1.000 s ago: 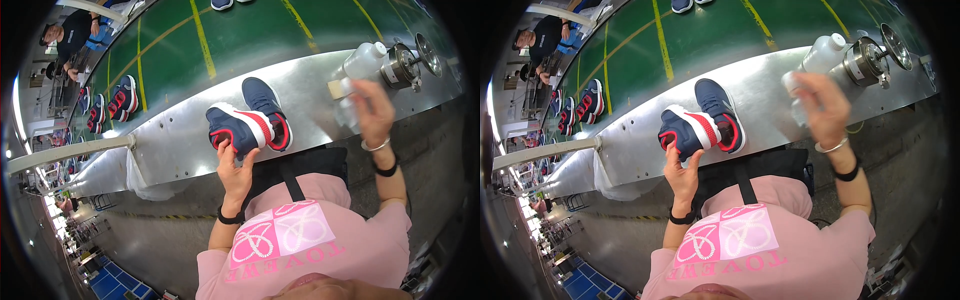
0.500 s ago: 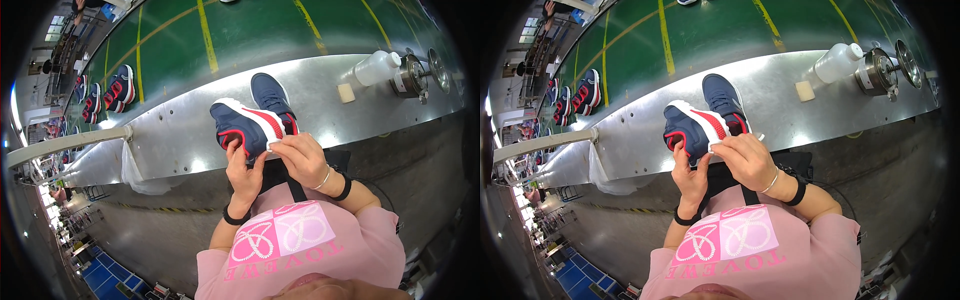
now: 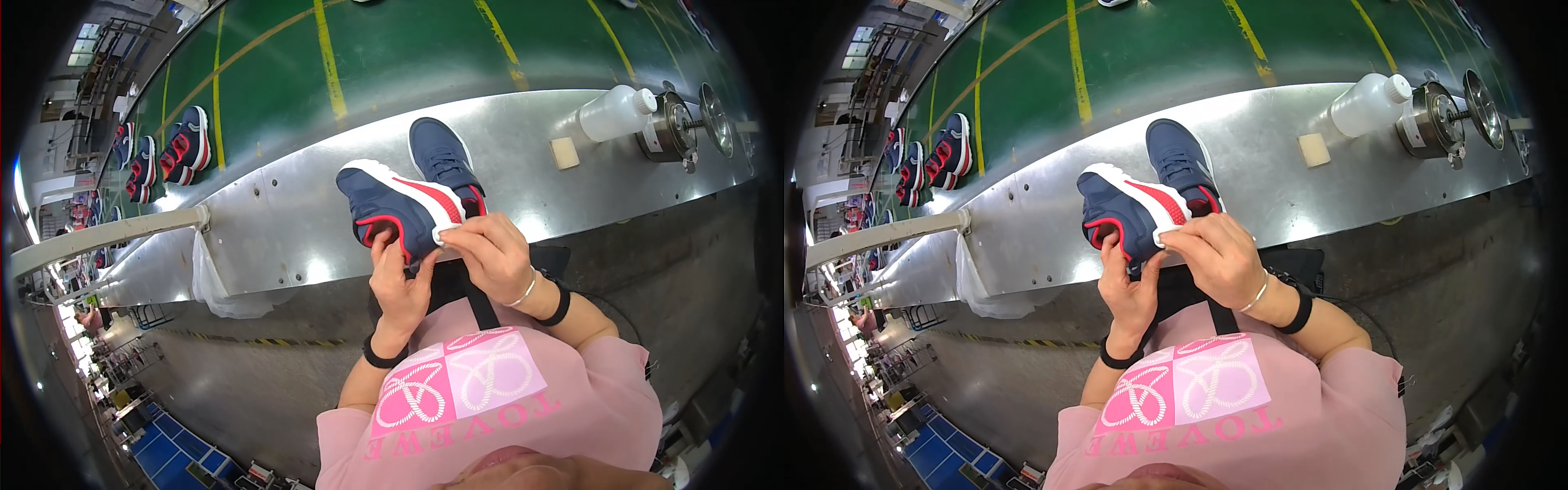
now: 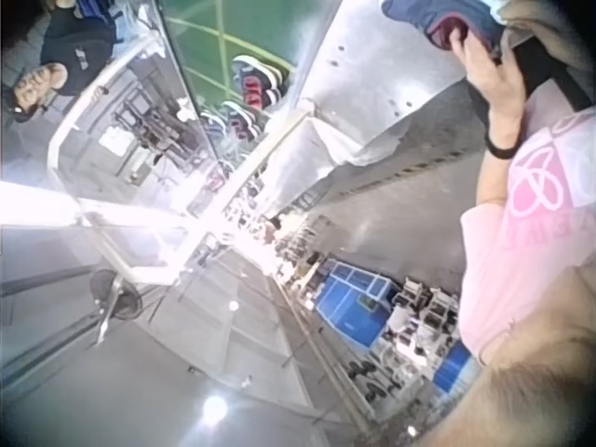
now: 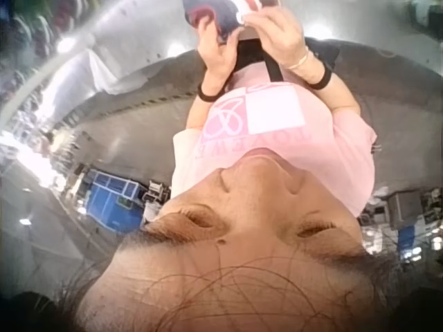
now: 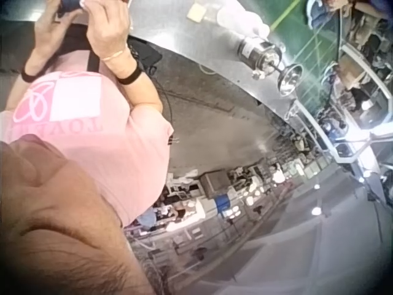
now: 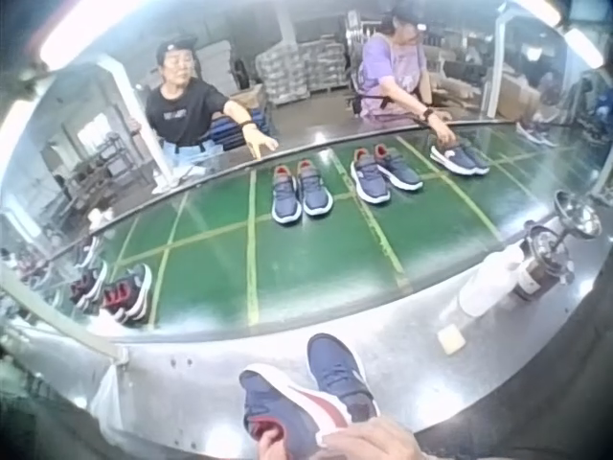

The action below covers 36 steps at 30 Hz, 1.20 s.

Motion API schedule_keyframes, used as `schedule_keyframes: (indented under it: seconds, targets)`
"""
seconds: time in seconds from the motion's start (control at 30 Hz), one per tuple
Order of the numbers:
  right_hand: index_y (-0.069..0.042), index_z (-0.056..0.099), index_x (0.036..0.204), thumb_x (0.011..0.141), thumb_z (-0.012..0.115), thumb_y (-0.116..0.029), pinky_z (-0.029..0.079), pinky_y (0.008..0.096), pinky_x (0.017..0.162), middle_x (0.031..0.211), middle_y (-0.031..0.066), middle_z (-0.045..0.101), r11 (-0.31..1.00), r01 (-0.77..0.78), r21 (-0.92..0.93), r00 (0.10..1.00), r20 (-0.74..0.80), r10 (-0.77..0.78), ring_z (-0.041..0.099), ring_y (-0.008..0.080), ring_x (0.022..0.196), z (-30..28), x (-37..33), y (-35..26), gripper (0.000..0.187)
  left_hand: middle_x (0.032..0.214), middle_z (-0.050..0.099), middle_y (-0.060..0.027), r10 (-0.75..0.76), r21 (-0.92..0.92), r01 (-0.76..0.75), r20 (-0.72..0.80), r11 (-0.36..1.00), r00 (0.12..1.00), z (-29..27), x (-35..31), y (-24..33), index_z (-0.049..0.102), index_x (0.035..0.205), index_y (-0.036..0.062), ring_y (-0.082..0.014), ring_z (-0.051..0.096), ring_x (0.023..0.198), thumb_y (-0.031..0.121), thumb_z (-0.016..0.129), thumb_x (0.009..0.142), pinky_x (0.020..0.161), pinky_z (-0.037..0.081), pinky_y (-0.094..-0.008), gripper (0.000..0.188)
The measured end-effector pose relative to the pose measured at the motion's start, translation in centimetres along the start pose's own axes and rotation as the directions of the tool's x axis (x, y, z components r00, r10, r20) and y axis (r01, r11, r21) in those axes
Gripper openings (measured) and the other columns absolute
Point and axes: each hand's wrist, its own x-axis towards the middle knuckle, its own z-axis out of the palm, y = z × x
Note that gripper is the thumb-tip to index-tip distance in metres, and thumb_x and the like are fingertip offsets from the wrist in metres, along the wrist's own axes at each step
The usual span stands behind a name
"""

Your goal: Checking shoes for quality or defects on a manufacturing production line.

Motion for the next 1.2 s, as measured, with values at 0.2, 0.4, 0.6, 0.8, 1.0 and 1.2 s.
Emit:
schedule_keyframes:
  seconds: [0.2,0.4,0.6,0.8,1.0,1.2]
  targets:
    - [-0.007,0.068,0.089,0.079,0.072,-0.003,0.047,0.0352,0.063,0.079,0.0072,0.057,0.994,-0.089,0.058,0.996,0.002,0.089,0.058,0.0252,0.070,2.1,2.9,1.7,0.011,0.091,0.067,-0.0157,-0.034,0.001,0.034,0.010,0.999,0.999,0.1,0.0,0.6,0.063,0.103,-0.0041,-0.0391,0.064,0.095,0.015,0.083,0.079,0.092,0.048,-0.0455,0.037]
    - [-0.007,0.071,0.094,0.075,0.072,-0.002,0.047,0.0342,0.063,0.081,0.0056,0.059,1.000,0.001,-0.027,1.000,0.007,0.000,0.059,0.0243,0.070,-0.5,0.5,-0.1,0.020,0.090,0.068,-0.0155,0.012,-0.003,-0.012,-0.013,1.000,1.000,0.5,0.2,0.2,0.064,0.104,-0.0044,-0.0392,0.063,0.097,0.016,0.083,0.079,0.088,0.050,-0.0433,0.037]
    - [-0.005,0.068,0.088,0.080,0.071,-0.004,0.047,0.0353,0.065,0.079,0.0068,0.056,0.996,-0.090,0.014,0.996,0.025,0.090,0.058,0.0269,0.071,1.4,2.1,1.7,0.009,0.095,0.069,-0.0172,-0.041,-0.012,0.041,0.007,0.999,0.999,0.7,-0.1,0.5,0.064,0.105,-0.0043,-0.0389,0.063,0.100,0.014,0.083,0.078,0.088,0.050,-0.0421,0.038]
    - [-0.007,0.069,0.094,0.081,0.068,-0.004,0.048,0.0351,0.064,0.079,0.0062,0.057,1.000,0.007,0.020,0.999,-0.037,-0.006,0.059,0.0257,0.071,0.2,1.6,1.2,0.014,0.099,0.068,-0.0179,-0.055,0.011,0.055,-0.006,0.998,0.998,0.6,0.2,0.9,0.065,0.103,-0.0035,-0.0393,0.062,0.103,0.014,0.084,0.077,0.087,0.051,-0.0415,0.037]
    - [-0.007,0.069,0.094,0.077,0.072,-0.001,0.050,0.0351,0.065,0.081,0.0061,0.060,0.997,-0.014,0.081,0.999,0.042,0.011,0.062,0.0252,0.074,-1.5,-2.2,0.9,0.018,0.112,0.065,-0.0206,0.014,0.048,-0.015,0.005,0.999,1.000,0.6,0.0,0.2,0.059,0.114,-0.0061,-0.0273,0.066,0.096,0.005,0.081,0.079,0.087,0.050,-0.0326,0.042]
    - [-0.010,0.074,0.098,0.080,0.074,-0.006,0.054,0.0355,0.074,0.088,0.0053,0.066,0.999,0.020,0.027,1.000,-0.009,-0.019,0.065,0.0249,0.085,-5.6,-2.2,2.7,0.019,0.101,0.065,-0.0147,-0.040,-0.010,0.041,0.064,0.999,0.997,-1.0,1.3,0.4,0.062,0.107,-0.0033,-0.0263,0.063,0.093,0.009,0.083,0.077,0.084,0.049,-0.0330,0.039]
